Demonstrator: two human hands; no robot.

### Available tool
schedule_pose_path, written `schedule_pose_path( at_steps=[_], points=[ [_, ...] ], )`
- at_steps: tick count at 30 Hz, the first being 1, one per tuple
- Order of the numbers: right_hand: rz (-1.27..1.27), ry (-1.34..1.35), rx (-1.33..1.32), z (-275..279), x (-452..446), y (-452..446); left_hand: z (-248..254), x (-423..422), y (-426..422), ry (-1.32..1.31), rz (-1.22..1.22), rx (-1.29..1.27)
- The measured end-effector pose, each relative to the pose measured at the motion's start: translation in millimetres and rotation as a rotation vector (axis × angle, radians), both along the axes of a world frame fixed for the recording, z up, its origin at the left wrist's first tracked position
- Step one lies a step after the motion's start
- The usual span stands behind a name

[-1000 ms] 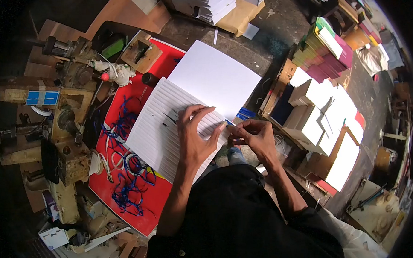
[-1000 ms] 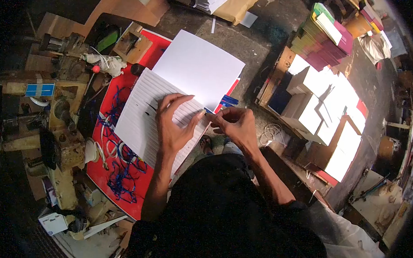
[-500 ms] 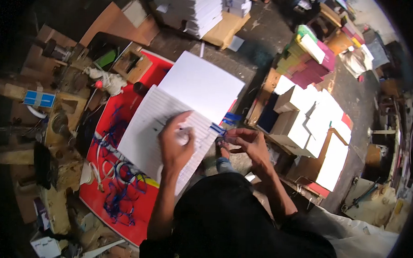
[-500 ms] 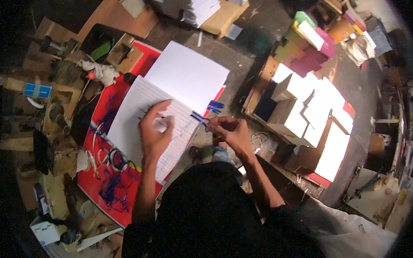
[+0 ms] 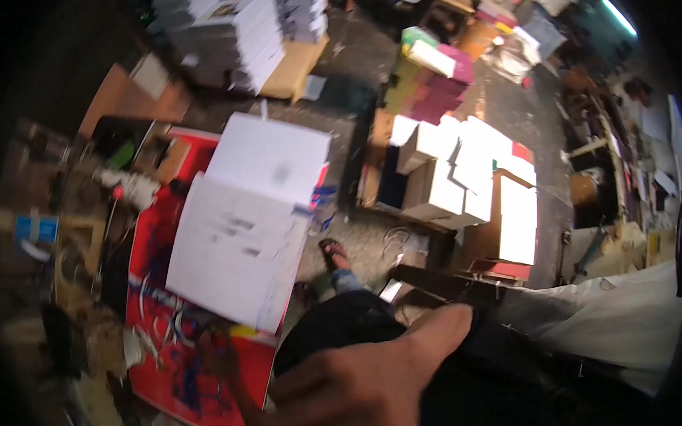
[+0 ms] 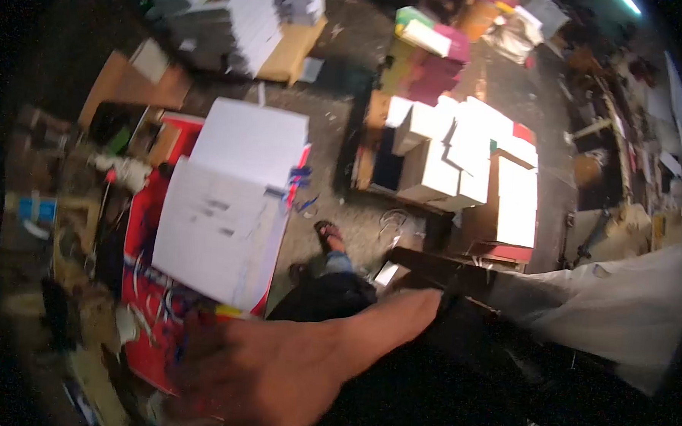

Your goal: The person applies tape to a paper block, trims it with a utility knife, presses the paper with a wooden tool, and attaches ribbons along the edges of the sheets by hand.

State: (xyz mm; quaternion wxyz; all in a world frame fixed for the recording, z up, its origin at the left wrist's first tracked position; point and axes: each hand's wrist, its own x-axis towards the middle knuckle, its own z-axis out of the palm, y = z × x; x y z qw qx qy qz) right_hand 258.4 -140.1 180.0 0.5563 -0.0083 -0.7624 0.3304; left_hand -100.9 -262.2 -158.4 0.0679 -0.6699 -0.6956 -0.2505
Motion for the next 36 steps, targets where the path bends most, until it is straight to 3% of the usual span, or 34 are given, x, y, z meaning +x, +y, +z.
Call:
schedule_pose_path(
  at_steps=[1,3,5,6,8,11,12,14,16,18,21,23,25,26,28,30,32,36],
  points=[
    [-0.133,0.218,0.060,9,-21,-8,3,14,-6,-0.112,0.148,-0.172],
    [-0.263,0.330,0.015,30,-37,-18,-13,10,-12,-0.386,0.085,-0.119],
    [-0.304,0.361,-0.045,43,-43,-24,-6,10,-17,-0.232,0.141,-0.174],
    [-0.280,0.338,-0.079,46,-42,-23,1,10,-18,-0.320,0.174,-0.223],
    [-0.139,0.143,-0.132,27,-42,-10,5,2,-29,-0.417,0.266,-0.232],
    [-0.011,-0.193,-0.153,-4,-51,6,-16,-12,-49,-0.525,0.215,-0.133],
    [-0.028,-0.464,-0.300,-8,-54,-2,-23,-20,-60,-0.471,0.203,-0.166],
    [0.090,-0.604,-0.504,-43,-75,-13,-16,-21,-62,-0.418,0.179,-0.195],
    [0.171,-0.743,-0.519,-93,-94,-23,32,-9,-55,-0.544,0.307,-0.152],
    [0.094,-0.717,-0.511,-144,-119,-33,86,-1,-35,-0.576,0.296,-0.063],
    [-0.031,-0.581,-0.489,-164,-157,-36,154,19,-5,-0.670,0.210,0.046],
    [-0.075,-0.464,-0.473,-171,-176,-33,173,25,5,-0.724,0.138,0.069],
    [0.193,-0.335,-0.755,-177,-188,-29,183,25,12,-0.657,-0.041,0.027],
    [0.214,-0.446,-0.882,-177,-188,-26,188,22,15,-0.647,-0.036,0.034],
    [0.180,-0.460,-0.811,-190,-189,-25,201,12,17,-0.433,-0.127,0.060],
    [0.146,-0.478,-0.738,-196,-191,-26,226,3,26,-0.327,0.072,0.230],
    [0.218,-0.370,-0.845,-199,-188,-28,207,-54,40,0.020,0.306,0.453],
    [0.196,-0.368,-0.655,-197,-184,-31,241,-120,69,0.160,0.442,0.468]
  ],
)
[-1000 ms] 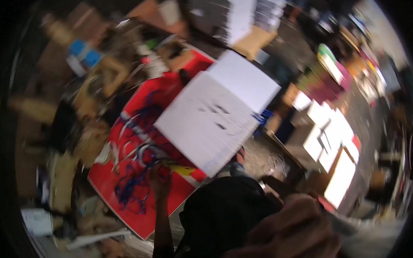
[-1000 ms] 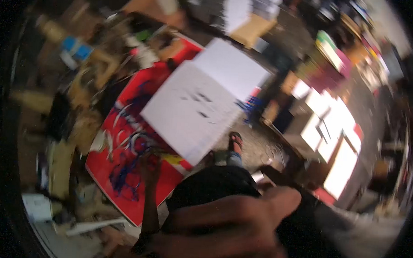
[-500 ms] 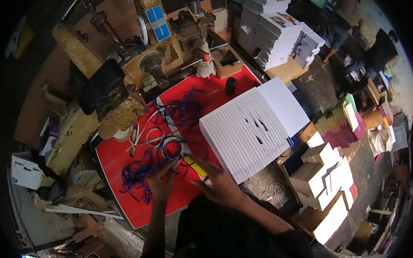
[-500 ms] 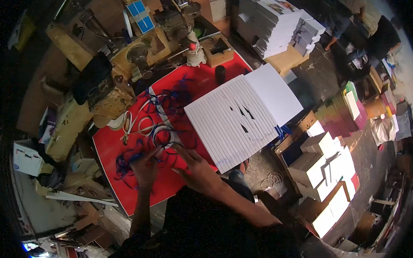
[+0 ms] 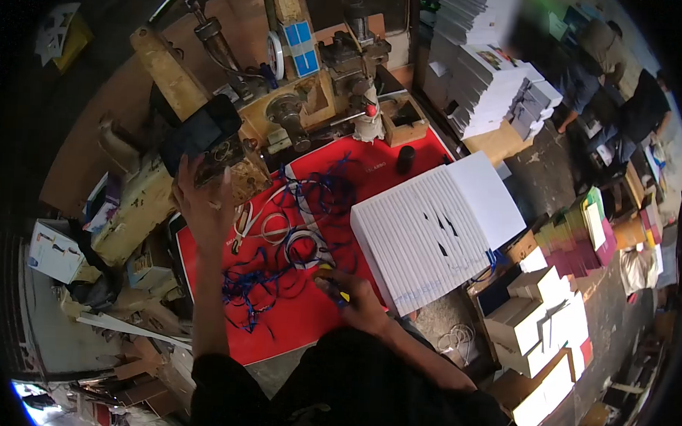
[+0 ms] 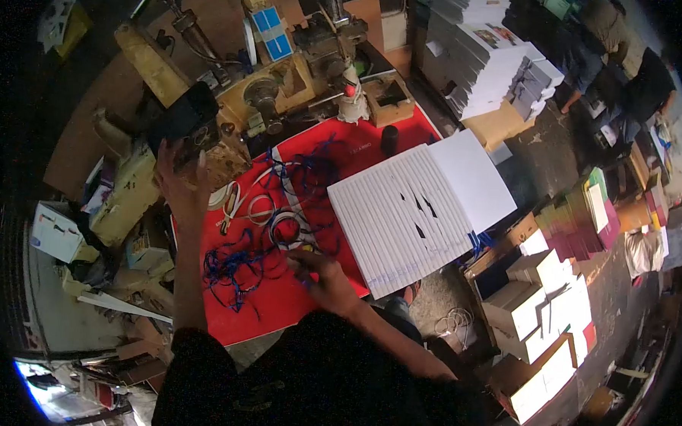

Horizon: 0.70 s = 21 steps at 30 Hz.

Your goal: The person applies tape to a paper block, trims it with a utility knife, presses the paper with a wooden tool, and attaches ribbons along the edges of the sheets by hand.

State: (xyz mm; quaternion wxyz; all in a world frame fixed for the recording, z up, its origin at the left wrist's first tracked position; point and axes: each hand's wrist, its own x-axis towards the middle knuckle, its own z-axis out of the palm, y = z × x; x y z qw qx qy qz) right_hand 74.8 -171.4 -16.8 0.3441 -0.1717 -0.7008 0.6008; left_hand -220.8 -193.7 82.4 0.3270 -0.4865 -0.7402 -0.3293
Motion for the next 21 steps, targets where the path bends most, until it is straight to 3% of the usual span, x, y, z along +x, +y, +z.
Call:
schedule_pose_path(
  at_steps=[2,12,16,18,20,21],
  points=[
    [0.063,-0.091,0.036,4,0,1,7,-15,6,0.026,0.022,-0.026],
    [0.054,0.003,0.115,5,-6,8,2,-32,12,0.074,0.046,-0.146],
    [0.066,-0.290,0.303,25,3,13,15,1,12,0.122,0.033,0.045],
    [0.038,-0.398,0.423,50,6,18,-11,24,-15,-0.158,-0.066,0.031],
    [-0.102,-0.443,0.484,75,5,27,-21,82,-32,-0.521,-0.290,-0.144],
    [-0.104,-0.451,0.476,78,4,34,-31,108,-33,-0.544,-0.474,-0.155]
  ],
)
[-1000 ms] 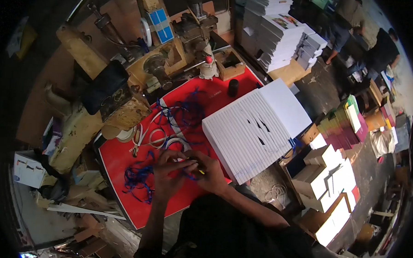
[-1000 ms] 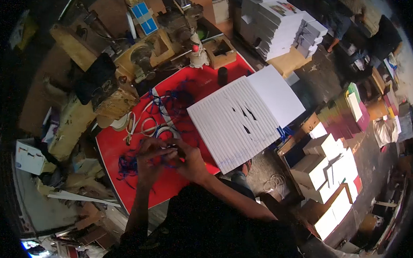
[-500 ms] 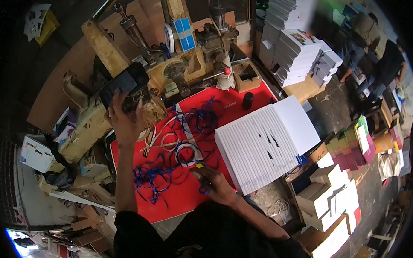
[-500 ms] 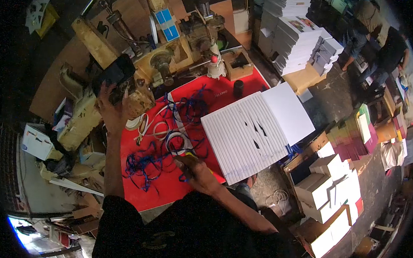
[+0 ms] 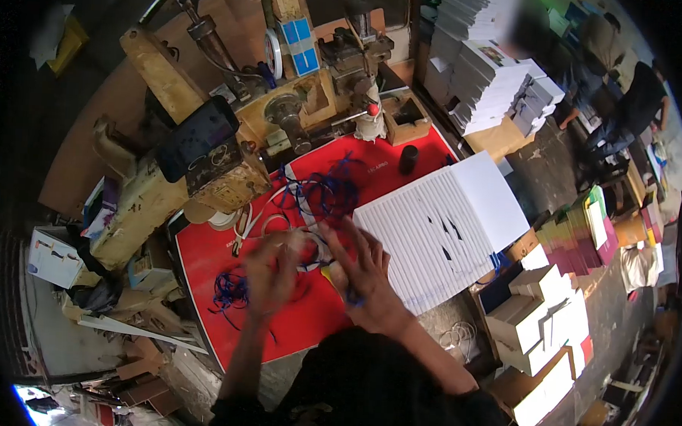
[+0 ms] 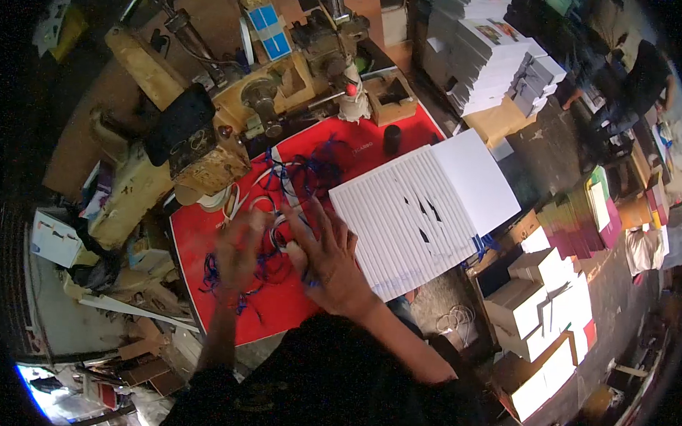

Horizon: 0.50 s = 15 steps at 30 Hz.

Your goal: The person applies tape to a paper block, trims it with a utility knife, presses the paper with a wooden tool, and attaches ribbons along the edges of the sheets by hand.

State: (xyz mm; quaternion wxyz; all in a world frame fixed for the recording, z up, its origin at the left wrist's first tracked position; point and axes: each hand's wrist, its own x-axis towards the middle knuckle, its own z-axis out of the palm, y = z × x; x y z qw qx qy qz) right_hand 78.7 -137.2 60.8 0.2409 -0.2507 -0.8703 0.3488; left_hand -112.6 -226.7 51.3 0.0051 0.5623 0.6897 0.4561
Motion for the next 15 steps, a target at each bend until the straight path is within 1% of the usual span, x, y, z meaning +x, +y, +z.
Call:
schedule_pose_path(
  at_steps=[1,2,3,4,5,6,7,8,10,11,13,14,15],
  points=[
    [0.052,0.099,-0.086,1,0,9,-9,23,1,-0.044,-0.173,0.030],
    [0.104,0.196,-0.173,3,1,14,-11,44,2,-0.058,-0.174,0.021],
    [0.071,0.189,-0.237,10,0,16,-7,63,2,-0.591,-0.261,-0.032],
    [0.071,0.183,-0.246,13,-1,22,3,68,-1,-0.858,-0.313,-0.066],
    [0.114,0.226,-0.366,14,-1,29,12,73,-4,-1.130,-0.330,-0.089],
    [0.153,0.270,-0.486,16,1,31,25,71,-6,-0.898,-0.292,-0.225],
    [0.086,0.240,-0.541,20,2,30,30,70,-4,-0.660,-0.260,-0.349],
    [0.077,0.237,-0.540,17,3,31,28,74,-2,-0.664,-0.268,-0.352],
    [0.118,0.326,-0.694,8,2,31,20,81,1,-0.957,-0.267,-0.088],
    [0.131,0.358,-0.746,6,0,29,16,81,0,-0.956,-0.270,-0.091],
    [0.032,0.551,-0.782,5,-9,22,10,76,-3,-0.776,-0.251,-0.178],
    [0.032,0.553,-0.780,6,-6,23,8,75,-3,-0.774,-0.253,-0.178],
    [-0.068,0.529,-0.838,7,-2,24,5,75,-4,-0.799,-0.139,-0.116]
  ],
)
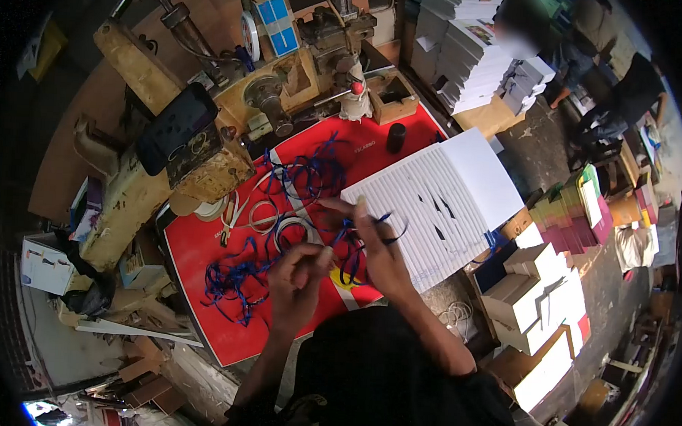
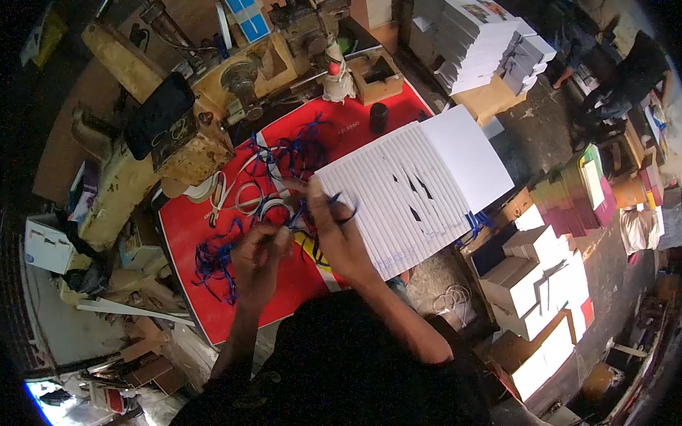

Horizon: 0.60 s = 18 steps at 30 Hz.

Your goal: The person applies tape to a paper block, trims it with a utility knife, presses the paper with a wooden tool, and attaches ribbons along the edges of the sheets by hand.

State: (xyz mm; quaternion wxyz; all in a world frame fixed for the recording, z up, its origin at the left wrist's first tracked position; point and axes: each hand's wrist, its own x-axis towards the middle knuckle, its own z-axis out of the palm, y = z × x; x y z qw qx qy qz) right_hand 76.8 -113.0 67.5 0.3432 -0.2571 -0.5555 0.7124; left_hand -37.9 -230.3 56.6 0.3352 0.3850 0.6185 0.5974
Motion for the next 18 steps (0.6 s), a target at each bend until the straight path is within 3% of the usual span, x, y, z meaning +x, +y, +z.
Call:
schedule_pose_path(
  at_steps=[2,7,9,10,13,17,18],
  points=[
    [-0.154,-0.077,-0.052,-3,1,3,1,-7,-1,0.046,0.164,0.025],
    [-0.107,-0.174,-0.084,-8,7,4,7,-34,-7,0.296,0.282,0.020],
    [-0.091,-0.145,-0.127,-11,2,-2,9,-48,-7,0.527,0.252,-0.081],
    [-0.085,-0.109,-0.151,-9,1,-3,13,-55,-4,0.779,0.313,-0.038],
    [-0.019,-0.136,-0.160,-11,-1,-3,15,-90,3,0.957,0.453,0.044],
    [0.050,-0.103,-0.103,-16,-3,-8,19,-133,18,0.873,0.473,0.012],
    [0.076,-0.137,-0.076,-16,-5,-10,22,-140,26,1.158,0.567,0.011]
  ],
)
